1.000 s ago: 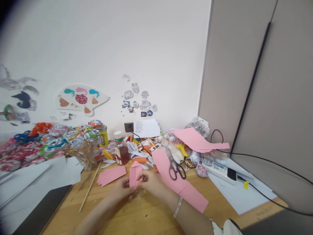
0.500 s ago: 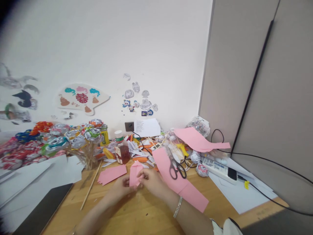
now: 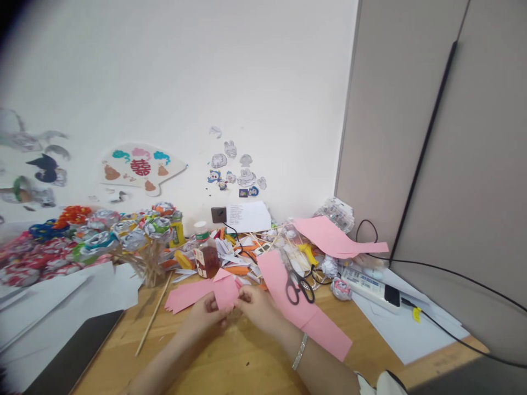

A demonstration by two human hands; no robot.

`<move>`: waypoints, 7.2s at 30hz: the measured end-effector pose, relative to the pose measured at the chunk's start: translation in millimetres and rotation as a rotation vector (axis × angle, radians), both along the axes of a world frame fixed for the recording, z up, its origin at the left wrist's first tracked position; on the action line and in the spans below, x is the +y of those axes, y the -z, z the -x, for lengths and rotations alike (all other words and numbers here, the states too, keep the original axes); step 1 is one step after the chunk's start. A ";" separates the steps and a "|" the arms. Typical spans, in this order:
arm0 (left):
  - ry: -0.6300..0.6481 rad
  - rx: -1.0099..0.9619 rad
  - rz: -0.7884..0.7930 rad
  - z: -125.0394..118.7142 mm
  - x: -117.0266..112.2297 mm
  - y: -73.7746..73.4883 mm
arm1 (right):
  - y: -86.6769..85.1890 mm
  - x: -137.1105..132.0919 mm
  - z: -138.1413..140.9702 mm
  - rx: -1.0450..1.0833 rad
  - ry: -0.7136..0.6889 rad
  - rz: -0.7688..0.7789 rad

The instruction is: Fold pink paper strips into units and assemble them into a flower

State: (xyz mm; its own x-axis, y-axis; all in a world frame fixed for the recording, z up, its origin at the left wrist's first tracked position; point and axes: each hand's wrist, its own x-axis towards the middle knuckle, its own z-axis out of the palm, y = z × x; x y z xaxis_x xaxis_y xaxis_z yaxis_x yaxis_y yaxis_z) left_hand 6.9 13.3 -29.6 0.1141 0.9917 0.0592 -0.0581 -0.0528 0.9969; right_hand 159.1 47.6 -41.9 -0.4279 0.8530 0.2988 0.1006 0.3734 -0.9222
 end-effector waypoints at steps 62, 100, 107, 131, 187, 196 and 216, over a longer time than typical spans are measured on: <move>-0.070 0.139 -0.077 6.4 2.0 6.6 | -9.2 -12.6 -6.6 -0.518 0.144 -0.800; -0.133 0.336 -0.188 0.6 -5.0 -3.3 | -8.4 -7.0 -0.2 -0.074 0.056 -0.060; -0.190 0.436 -0.244 1.8 -4.9 1.0 | -10.6 -9.6 2.7 0.009 0.002 -0.006; -0.164 0.507 -0.317 0.3 -9.6 -7.2 | -14.8 -16.1 2.2 -0.163 -0.016 -0.071; -0.109 0.081 -0.008 9.7 -5.7 -27.5 | -23.1 3.7 -15.8 0.140 -0.117 0.160; -0.144 0.015 0.046 11.0 -4.5 -30.3 | -20.9 6.1 -16.3 0.181 -0.163 0.154; -0.217 -0.034 0.004 12.2 -5.8 -33.1 | -19.7 5.9 -14.4 0.255 -0.153 0.231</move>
